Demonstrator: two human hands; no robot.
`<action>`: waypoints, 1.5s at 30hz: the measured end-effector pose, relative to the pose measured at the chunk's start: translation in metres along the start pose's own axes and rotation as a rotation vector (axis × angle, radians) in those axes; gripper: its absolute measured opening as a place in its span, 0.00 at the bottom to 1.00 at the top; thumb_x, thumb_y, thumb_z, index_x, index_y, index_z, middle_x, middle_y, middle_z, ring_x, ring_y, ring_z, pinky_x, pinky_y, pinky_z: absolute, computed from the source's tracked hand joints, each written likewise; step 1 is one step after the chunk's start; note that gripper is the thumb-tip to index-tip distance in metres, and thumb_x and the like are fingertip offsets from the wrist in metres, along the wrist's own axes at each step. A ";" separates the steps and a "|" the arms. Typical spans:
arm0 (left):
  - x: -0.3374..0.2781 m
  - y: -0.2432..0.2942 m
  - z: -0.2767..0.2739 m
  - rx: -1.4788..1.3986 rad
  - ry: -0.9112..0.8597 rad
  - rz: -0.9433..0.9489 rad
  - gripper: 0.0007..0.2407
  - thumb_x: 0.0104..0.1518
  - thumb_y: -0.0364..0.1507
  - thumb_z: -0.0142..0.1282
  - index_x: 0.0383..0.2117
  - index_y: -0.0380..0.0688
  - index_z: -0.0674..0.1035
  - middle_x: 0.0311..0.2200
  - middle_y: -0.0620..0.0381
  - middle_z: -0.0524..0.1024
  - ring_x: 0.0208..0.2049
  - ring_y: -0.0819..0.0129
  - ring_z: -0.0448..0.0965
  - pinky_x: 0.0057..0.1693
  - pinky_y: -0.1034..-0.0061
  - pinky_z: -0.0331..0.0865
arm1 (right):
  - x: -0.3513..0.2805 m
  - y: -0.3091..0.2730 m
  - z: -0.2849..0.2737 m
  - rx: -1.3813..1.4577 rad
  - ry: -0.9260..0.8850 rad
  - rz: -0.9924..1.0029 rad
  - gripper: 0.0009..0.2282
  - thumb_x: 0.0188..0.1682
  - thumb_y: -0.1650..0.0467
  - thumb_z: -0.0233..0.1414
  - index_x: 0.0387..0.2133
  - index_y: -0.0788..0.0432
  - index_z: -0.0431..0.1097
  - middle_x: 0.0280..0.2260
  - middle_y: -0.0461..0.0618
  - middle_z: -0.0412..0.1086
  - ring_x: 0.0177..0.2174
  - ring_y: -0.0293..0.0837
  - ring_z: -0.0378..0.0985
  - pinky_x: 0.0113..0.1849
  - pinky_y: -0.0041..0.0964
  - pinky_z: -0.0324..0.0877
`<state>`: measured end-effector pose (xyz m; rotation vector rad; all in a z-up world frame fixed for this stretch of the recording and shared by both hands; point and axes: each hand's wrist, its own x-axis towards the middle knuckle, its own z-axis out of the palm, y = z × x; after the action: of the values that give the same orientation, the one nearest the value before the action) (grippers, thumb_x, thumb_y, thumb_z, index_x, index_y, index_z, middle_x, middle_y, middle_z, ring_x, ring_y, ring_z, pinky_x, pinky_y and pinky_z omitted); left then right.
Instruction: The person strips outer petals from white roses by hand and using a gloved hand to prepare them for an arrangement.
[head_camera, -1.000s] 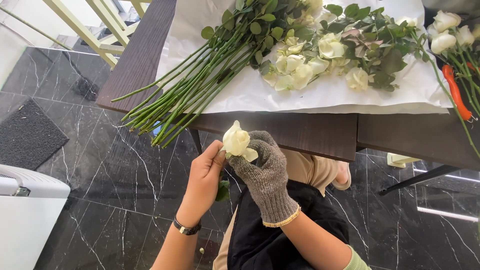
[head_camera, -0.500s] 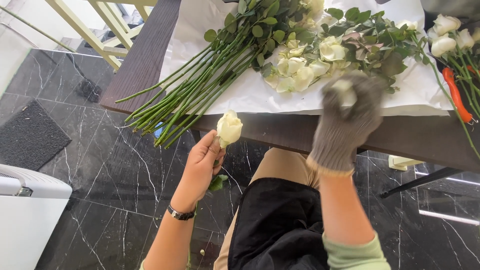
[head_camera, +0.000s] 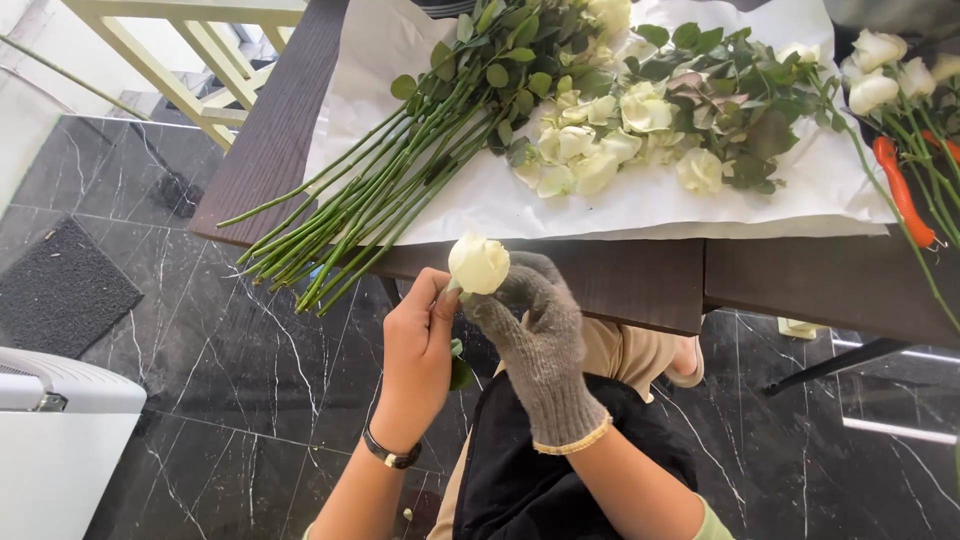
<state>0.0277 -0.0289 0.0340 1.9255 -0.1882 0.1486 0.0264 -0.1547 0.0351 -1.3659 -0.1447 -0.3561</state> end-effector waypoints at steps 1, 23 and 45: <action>-0.001 -0.001 0.002 0.001 -0.005 0.001 0.12 0.68 0.34 0.38 0.27 0.46 0.68 0.18 0.65 0.57 0.20 0.77 0.51 0.29 0.79 0.48 | -0.001 -0.005 0.002 0.001 0.006 0.000 0.13 0.45 0.66 0.58 0.37 0.63 0.74 0.43 0.51 0.68 0.36 0.42 0.80 0.38 0.31 0.81; -0.003 -0.025 0.005 0.308 0.324 0.209 0.06 0.67 0.25 0.41 0.34 0.41 0.72 0.24 0.54 0.71 0.22 0.61 0.71 0.30 0.70 0.65 | -0.002 -0.021 0.009 0.410 0.325 0.249 0.04 0.41 0.73 0.59 0.26 0.63 0.74 0.27 0.52 0.71 0.29 0.42 0.72 0.33 0.34 0.70; -0.015 -0.004 -0.001 -0.208 -0.066 0.235 0.08 0.67 0.31 0.41 0.35 0.43 0.73 0.22 0.65 0.62 0.21 0.78 0.51 0.28 0.83 0.49 | -0.010 -0.058 -0.031 -0.642 0.046 -0.585 0.14 0.44 0.67 0.64 0.41 0.49 0.70 0.44 0.46 0.69 0.46 0.48 0.72 0.51 0.44 0.68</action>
<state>0.0139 -0.0256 0.0276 1.6987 -0.4573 0.2135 -0.0056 -0.1922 0.0795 -1.9351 -0.4215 -0.9847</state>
